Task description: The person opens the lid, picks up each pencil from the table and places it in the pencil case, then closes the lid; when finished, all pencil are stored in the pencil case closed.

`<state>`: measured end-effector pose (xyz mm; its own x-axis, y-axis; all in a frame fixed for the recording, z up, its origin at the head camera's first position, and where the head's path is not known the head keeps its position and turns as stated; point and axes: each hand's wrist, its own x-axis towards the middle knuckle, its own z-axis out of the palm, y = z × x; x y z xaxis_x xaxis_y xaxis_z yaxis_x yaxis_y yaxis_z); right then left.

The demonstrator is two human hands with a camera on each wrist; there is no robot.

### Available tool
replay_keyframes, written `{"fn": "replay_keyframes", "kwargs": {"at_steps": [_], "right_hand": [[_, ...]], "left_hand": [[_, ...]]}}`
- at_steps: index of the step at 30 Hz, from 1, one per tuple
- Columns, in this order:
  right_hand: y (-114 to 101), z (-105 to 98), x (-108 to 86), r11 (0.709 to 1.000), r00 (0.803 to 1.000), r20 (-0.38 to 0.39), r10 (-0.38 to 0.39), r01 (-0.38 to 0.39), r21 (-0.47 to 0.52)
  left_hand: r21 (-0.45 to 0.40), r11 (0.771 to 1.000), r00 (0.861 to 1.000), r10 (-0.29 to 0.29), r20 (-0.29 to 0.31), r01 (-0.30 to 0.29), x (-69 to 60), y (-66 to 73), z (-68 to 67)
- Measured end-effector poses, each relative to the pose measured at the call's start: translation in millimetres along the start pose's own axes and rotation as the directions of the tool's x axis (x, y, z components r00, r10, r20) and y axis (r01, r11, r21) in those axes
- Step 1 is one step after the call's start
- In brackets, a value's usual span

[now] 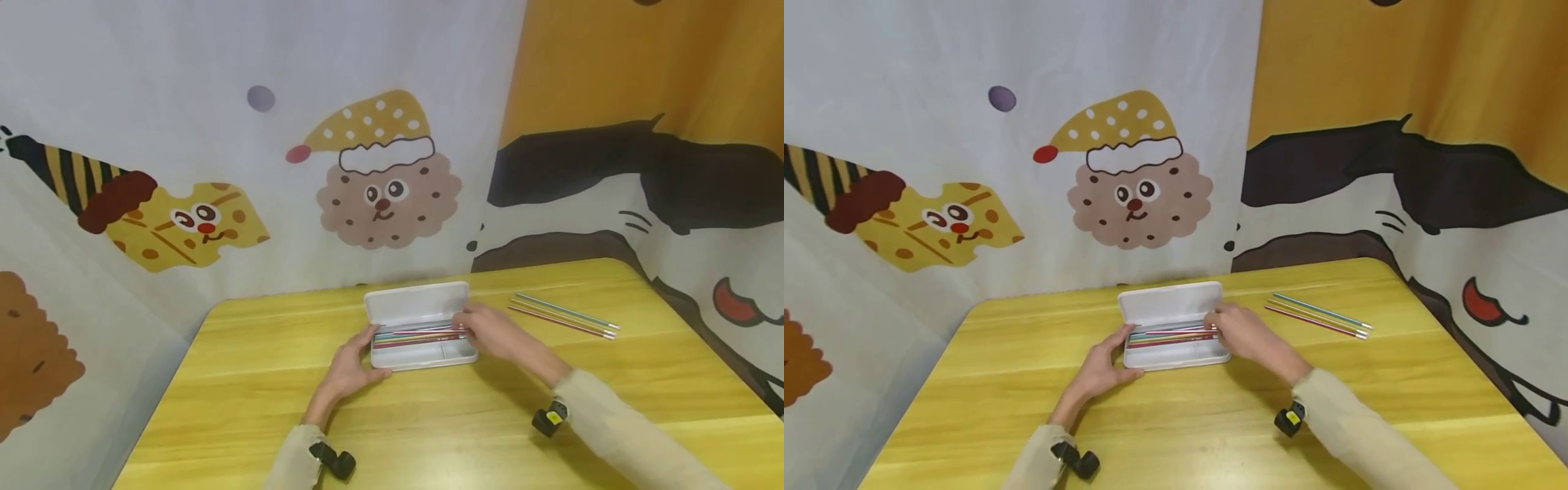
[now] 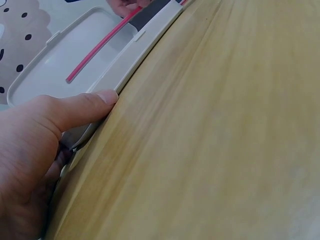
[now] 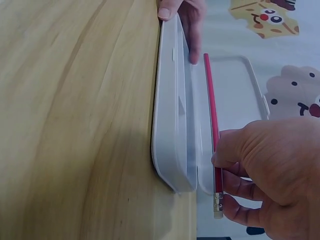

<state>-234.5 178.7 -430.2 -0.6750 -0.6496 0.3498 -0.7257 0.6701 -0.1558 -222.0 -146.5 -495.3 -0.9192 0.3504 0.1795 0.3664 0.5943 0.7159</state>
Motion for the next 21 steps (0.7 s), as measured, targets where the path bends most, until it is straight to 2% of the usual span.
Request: {"fn": "replay_keyframes", "kwargs": {"at_steps": [5, 12, 21], "right_hand": [[-2, 4, 7.1, 0.999, 0.999, -0.004, -0.035, 0.035, 0.006], [-5, 11, 15.3, 0.999, 0.999, 0.016, -0.046, 0.045, 0.020], [-8, 17, 24.1, 0.999, 0.998, 0.034, -0.047, 0.046, 0.011]], "left_hand": [[0.005, 1.000, 1.000, 0.011, -0.002, -0.011, 0.3, 0.3, -0.1], [-0.004, 1.000, 1.000, -0.014, 0.013, 0.014, 0.7, -0.2, 0.3], [-0.001, 1.000, 1.000, 0.021, -0.001, -0.021, 1.1, -1.6, 0.2]]}}
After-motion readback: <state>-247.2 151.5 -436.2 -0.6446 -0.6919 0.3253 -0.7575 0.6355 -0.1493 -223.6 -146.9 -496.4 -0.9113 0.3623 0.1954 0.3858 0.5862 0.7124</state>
